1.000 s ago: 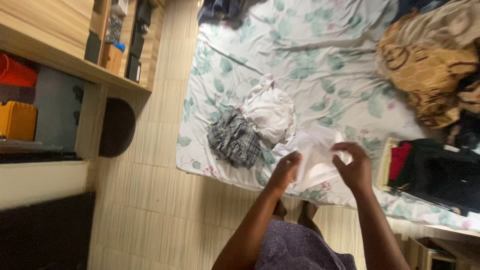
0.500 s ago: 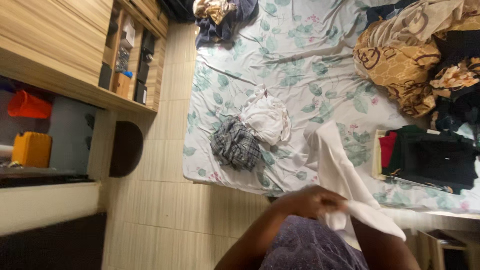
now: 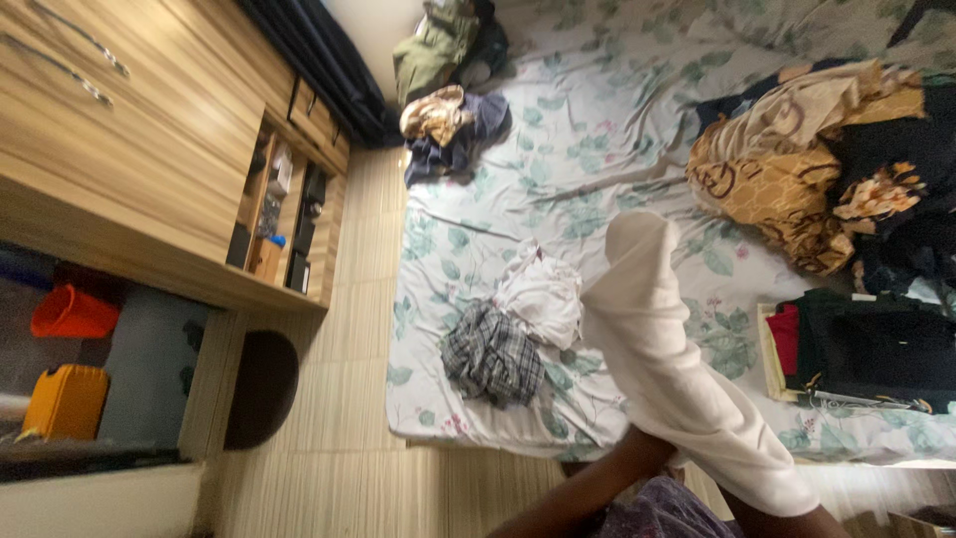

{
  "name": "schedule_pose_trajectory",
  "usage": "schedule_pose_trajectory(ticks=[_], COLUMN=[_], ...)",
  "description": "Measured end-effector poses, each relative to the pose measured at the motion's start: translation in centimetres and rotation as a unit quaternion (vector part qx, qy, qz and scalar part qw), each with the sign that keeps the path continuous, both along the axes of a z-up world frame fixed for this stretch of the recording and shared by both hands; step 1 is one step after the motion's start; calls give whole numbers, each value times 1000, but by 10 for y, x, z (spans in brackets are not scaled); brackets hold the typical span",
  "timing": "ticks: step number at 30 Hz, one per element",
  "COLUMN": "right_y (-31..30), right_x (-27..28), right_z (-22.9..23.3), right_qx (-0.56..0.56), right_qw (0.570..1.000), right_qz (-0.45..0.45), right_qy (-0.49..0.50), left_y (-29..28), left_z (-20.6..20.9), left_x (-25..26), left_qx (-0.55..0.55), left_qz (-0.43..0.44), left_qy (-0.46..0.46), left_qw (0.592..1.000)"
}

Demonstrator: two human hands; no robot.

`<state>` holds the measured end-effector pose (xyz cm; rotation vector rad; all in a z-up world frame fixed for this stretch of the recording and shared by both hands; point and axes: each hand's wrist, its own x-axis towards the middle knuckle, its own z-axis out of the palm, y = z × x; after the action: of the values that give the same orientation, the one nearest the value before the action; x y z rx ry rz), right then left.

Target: The person folds several white undershirts by hand on a bed, smoothing the fabric and placing each folded item onto a stack.

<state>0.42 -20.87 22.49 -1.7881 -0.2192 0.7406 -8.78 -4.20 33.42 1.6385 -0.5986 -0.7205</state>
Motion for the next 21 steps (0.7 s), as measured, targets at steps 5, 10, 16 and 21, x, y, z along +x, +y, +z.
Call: schedule_pose_trajectory(ticks=[5,10,16,21], right_y=[-4,-9,-9,-32], right_x=[-23,-45,-47,-43], right_z=[-13,-22,-25,-15], right_qx=[-20,-29,-13,7], right_qw=[999,998,997,997], right_qz=[19,30,11,-11], right_qy=[23,53,69,72], left_y=[22,29,17,38], left_z=[17,27,8,46], left_x=[29,52,56,35], left_qx=[-157,-414,-505,-425], left_qz=[177,276,318,374], left_qy=[63,143,129,-22], left_qw=[970,856,792,824])
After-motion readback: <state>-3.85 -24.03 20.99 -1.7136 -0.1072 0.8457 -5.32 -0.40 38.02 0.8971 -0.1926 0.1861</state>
